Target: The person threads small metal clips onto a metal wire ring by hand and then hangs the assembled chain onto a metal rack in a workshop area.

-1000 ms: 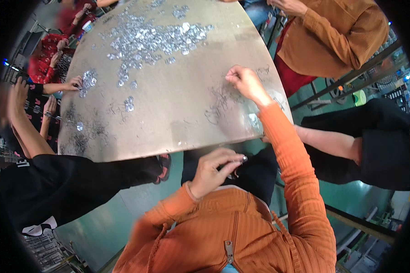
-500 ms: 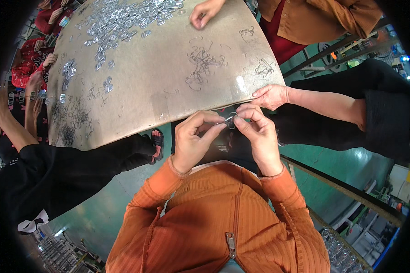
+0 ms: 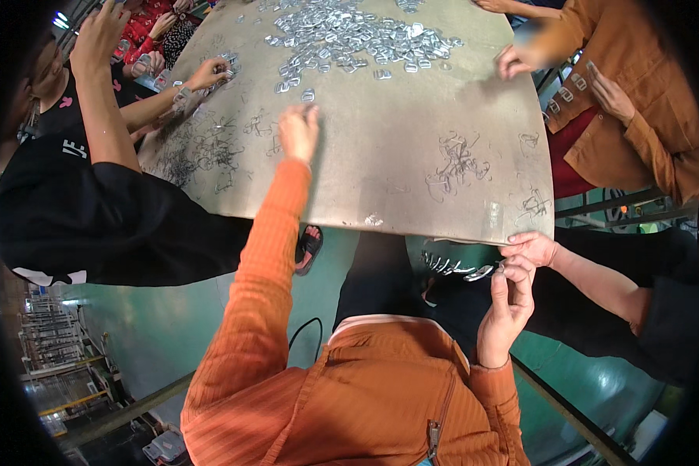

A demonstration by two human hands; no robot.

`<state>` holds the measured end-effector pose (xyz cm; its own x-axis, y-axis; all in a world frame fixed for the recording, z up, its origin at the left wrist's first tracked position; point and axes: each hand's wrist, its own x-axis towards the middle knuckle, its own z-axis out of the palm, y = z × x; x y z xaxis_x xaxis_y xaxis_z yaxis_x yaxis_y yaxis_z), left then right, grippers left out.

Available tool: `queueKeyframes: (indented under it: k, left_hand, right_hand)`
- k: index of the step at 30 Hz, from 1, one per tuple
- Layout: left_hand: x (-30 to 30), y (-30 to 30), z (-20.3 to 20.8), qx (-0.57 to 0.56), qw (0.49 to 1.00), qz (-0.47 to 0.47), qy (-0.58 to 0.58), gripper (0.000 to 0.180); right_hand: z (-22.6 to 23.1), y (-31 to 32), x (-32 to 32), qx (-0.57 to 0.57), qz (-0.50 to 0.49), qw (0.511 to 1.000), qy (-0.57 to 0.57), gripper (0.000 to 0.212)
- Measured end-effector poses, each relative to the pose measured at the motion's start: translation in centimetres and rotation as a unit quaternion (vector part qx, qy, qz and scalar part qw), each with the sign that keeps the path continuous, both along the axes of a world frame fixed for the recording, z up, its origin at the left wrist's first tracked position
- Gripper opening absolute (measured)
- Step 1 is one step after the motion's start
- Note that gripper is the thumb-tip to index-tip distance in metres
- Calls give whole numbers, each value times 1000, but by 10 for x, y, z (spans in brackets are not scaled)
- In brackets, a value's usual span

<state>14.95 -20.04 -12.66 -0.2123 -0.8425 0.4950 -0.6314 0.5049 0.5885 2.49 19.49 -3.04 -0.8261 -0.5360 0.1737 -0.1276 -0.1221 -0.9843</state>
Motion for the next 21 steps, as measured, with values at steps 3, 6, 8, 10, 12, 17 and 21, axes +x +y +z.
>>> queueKeyframes:
  k: [3,6,8,10,12,17,21]
  left_hand:
    - [-12,-57,-4,90,974,137,-156,32]
    - [-7,-104,-37,40,975,115,-187,29]
    - [-22,-101,-35,64,995,39,-64,24]
    - [-39,-79,-22,115,991,-40,49,19]
    - [-63,11,23,197,956,-176,130,15]
    - [-64,231,94,384,806,-402,203,12]
    - [-64,264,102,434,758,-410,262,10]
  right_hand:
    - [3,-3,1,9,-7,1000,-1,6]
    - [6,-9,5,18,0,1000,15,7]
    - [8,-8,3,51,-1,998,26,6]
    - [10,-8,0,64,-1,997,40,5]
    - [9,-13,0,35,14,999,14,7]
    - [-12,-3,-9,48,4,999,14,9]
    - [-19,-1,-12,31,0,999,37,9]
